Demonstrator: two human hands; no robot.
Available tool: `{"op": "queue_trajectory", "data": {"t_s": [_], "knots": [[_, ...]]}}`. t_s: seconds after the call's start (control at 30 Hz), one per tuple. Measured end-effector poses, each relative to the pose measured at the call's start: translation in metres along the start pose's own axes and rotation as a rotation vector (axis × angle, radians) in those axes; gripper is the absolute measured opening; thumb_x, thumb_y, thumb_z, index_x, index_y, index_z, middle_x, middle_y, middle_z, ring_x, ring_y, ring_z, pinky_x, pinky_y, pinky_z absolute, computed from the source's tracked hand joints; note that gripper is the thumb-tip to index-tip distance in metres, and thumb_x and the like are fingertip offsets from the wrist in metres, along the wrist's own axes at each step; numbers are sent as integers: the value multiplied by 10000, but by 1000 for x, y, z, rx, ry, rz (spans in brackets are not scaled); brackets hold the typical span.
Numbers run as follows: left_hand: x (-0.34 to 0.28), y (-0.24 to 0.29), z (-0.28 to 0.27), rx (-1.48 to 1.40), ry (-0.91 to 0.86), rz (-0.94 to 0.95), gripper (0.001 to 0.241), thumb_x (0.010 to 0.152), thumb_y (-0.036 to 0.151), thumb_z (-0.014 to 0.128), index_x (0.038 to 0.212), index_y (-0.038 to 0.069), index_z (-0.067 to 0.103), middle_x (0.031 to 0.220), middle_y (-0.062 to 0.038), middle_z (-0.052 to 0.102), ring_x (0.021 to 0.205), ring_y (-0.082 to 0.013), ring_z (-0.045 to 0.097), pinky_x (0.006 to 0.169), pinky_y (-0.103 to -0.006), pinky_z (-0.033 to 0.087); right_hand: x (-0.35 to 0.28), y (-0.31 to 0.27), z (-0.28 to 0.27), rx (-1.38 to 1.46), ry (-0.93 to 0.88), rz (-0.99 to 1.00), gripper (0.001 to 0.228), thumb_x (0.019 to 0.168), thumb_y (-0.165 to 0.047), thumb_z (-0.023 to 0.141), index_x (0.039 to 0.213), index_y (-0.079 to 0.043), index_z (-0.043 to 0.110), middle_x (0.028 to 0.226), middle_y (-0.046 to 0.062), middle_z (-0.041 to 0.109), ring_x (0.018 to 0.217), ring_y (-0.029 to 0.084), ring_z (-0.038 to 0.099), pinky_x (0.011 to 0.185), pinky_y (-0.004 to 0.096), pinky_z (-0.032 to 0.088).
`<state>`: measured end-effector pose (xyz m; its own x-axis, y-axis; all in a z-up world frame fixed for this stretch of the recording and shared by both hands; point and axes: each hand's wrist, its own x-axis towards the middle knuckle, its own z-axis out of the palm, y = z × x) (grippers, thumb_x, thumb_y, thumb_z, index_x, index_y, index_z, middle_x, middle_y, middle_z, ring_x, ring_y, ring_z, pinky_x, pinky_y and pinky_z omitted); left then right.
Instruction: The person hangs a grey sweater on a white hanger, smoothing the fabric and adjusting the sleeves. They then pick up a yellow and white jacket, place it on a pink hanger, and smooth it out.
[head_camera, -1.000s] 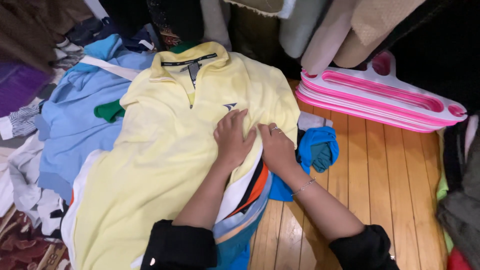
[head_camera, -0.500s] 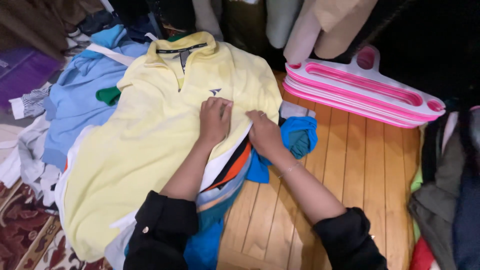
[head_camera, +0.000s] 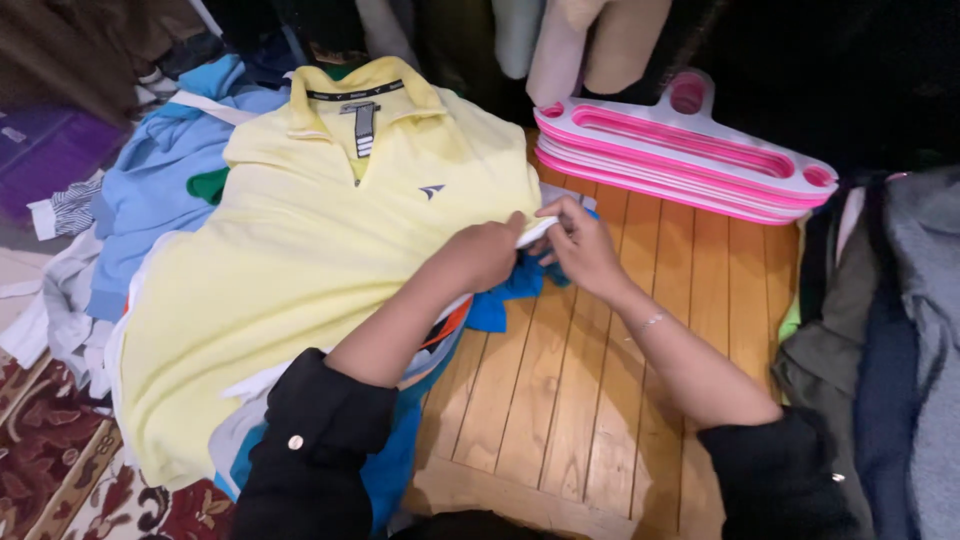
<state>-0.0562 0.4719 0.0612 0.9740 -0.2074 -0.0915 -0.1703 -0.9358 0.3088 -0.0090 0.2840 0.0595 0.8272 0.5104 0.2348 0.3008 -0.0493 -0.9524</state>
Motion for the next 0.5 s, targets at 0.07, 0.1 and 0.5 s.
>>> {"op": "queue_trajectory", "data": {"t_s": [0.07,0.1,0.5], "knots": [[-4,29,-12,-35,-33,45,498,948,189,461,1412,16,414,1059,-295,694,971,-513,710,796,-586,584,-13,-21,-19,-29,-3,20,288,1000,14,432,1227,-31,603,890,245,709,708,287,746,599,393,661],[-6,43,-17,-70,-68,85,452,941,150,439,1361,-13,403,1041,-321,683,957,-529,704,787,-581,586,-20,-31,-29,-55,-10,42,264,1013,0,438,1220,-21,600,869,229,709,694,270,738,596,372,661],[29,171,-45,-560,-47,226,375,963,209,476,1248,-27,414,1130,-368,675,1144,-532,650,966,-589,531,-59,-18,-137,11,300,112,268,1047,-17,425,1281,4,552,702,213,615,551,333,696,486,403,640]]}}
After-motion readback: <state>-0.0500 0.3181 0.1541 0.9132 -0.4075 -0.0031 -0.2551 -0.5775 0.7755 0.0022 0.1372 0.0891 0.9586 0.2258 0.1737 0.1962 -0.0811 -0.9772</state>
